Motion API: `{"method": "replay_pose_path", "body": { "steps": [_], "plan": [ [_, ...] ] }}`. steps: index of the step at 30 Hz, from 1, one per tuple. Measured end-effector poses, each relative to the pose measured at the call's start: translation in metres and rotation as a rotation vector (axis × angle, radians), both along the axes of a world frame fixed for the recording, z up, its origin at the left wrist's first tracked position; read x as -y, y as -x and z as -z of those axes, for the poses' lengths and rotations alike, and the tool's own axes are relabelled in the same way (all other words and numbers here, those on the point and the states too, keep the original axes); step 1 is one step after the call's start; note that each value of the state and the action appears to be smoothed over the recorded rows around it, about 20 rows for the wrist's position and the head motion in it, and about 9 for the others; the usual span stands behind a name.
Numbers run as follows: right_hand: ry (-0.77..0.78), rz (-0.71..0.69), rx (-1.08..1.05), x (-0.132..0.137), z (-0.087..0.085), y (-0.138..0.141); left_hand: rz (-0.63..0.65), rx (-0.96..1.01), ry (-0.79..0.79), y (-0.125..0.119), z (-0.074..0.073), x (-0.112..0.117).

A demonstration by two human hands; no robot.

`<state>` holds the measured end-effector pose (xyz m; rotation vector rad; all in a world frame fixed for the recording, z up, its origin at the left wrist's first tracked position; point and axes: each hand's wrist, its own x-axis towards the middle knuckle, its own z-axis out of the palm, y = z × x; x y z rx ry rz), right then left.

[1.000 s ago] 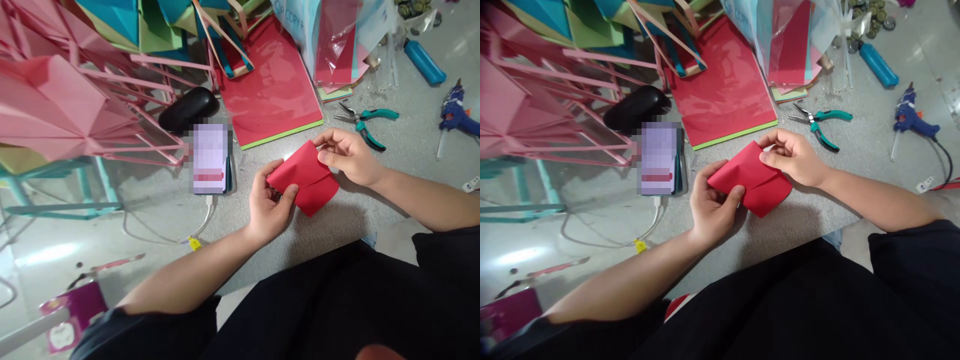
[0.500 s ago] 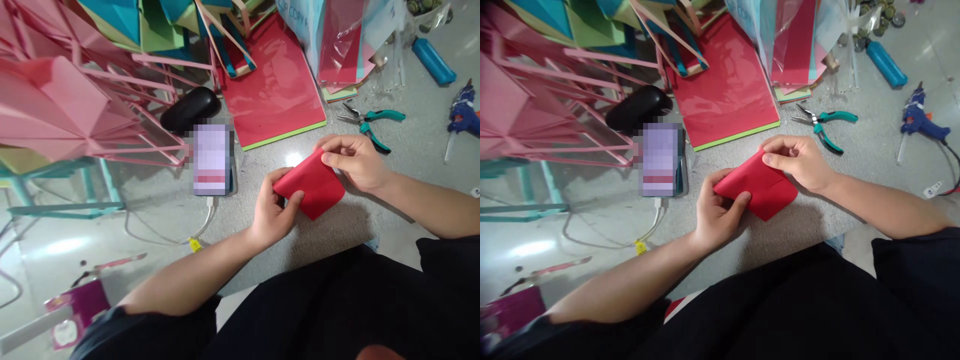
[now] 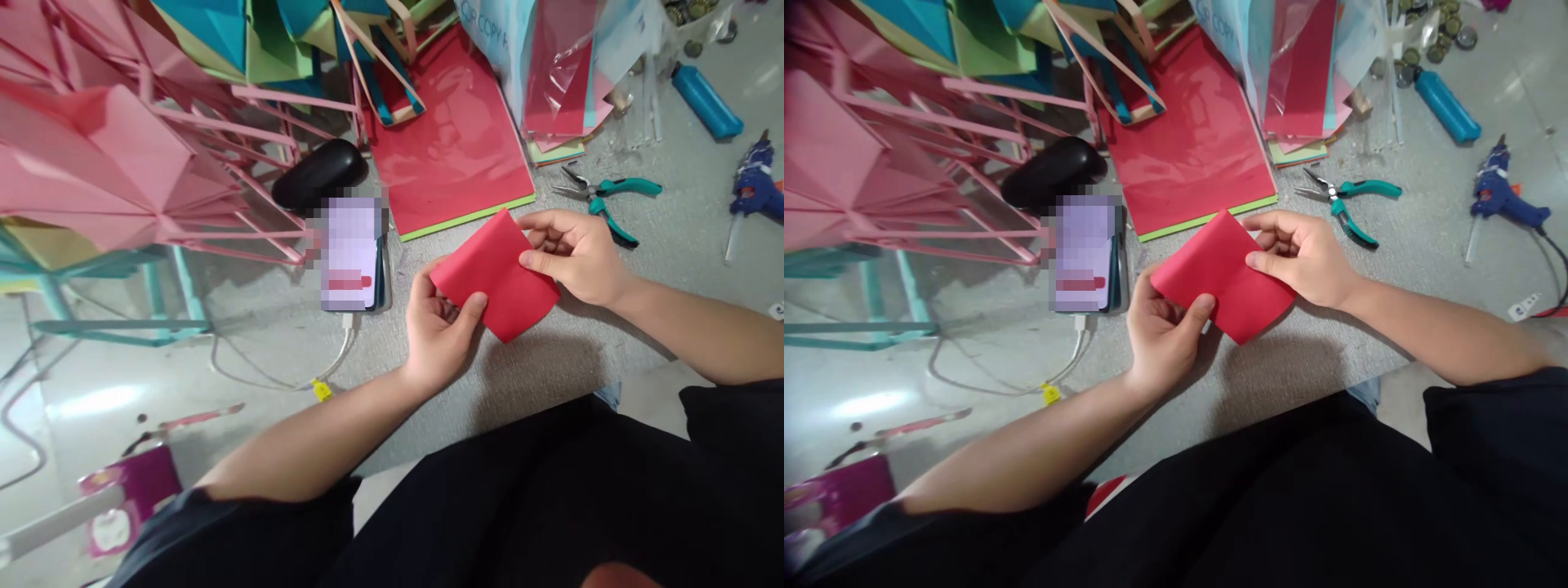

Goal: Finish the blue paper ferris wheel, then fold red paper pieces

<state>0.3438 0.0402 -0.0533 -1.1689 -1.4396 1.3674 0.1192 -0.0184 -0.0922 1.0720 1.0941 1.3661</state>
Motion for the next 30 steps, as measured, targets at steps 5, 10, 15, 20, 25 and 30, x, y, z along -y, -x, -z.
{"method": "replay_pose_path", "body": {
  "steps": [5,10,15,20,25,30],
  "plan": [
    [0.001,0.036,0.028,0.002,0.003,0.004,-0.01,-0.011,0.017,-0.003,-0.001,0.0],
    [-0.045,0.049,0.047,0.004,0.002,0.006,-0.038,-0.037,0.004,-0.004,-0.001,-0.001],
    [-0.095,0.001,0.098,0.006,-0.004,0.005,-0.047,-0.054,-0.005,-0.003,0.0,0.0],
    [-0.096,-0.057,0.094,0.004,-0.006,0.002,-0.059,-0.034,0.007,-0.002,0.001,0.0],
    [-0.082,-0.065,0.074,0.003,-0.006,0.003,-0.051,-0.08,-0.015,-0.002,0.002,0.001],
    [-0.053,-0.127,0.059,0.003,-0.006,0.0,-0.066,-0.123,-0.039,0.0,0.005,0.001]
  ]
}}
